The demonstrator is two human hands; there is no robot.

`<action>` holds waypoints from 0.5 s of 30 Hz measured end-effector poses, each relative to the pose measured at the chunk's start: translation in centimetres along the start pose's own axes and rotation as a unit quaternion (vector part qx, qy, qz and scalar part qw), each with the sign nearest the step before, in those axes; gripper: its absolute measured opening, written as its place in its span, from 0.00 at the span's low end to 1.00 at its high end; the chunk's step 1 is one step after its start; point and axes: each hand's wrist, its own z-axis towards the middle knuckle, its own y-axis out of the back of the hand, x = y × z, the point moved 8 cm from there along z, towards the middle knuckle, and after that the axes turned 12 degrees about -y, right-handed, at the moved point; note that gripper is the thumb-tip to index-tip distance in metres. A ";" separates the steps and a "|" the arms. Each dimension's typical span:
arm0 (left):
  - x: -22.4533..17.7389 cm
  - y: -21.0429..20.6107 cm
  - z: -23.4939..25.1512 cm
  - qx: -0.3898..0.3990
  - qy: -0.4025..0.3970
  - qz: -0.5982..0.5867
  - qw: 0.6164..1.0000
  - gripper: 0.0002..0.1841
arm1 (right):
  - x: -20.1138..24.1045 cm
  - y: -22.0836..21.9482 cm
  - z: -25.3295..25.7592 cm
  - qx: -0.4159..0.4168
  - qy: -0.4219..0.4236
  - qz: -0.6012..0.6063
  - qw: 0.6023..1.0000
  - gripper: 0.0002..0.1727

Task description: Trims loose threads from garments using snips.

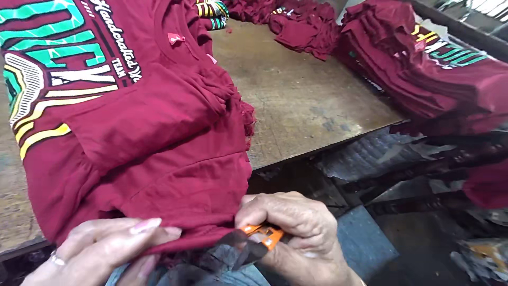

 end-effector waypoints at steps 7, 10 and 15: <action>2.9 0.5 0.1 -0.050 0.231 -0.202 0.950 0.23 | -0.5 0.7 1.8 -0.095 -0.012 -0.232 0.968 0.04; 3.0 0.6 -0.2 -0.067 0.268 -0.201 0.940 0.23 | -0.4 0.3 1.5 -0.117 -0.005 -0.294 0.949 0.17; 2.9 0.5 -0.3 -0.070 0.258 -0.211 0.940 0.24 | 0.3 -1.2 -1.2 -0.078 0.024 -0.323 0.943 0.23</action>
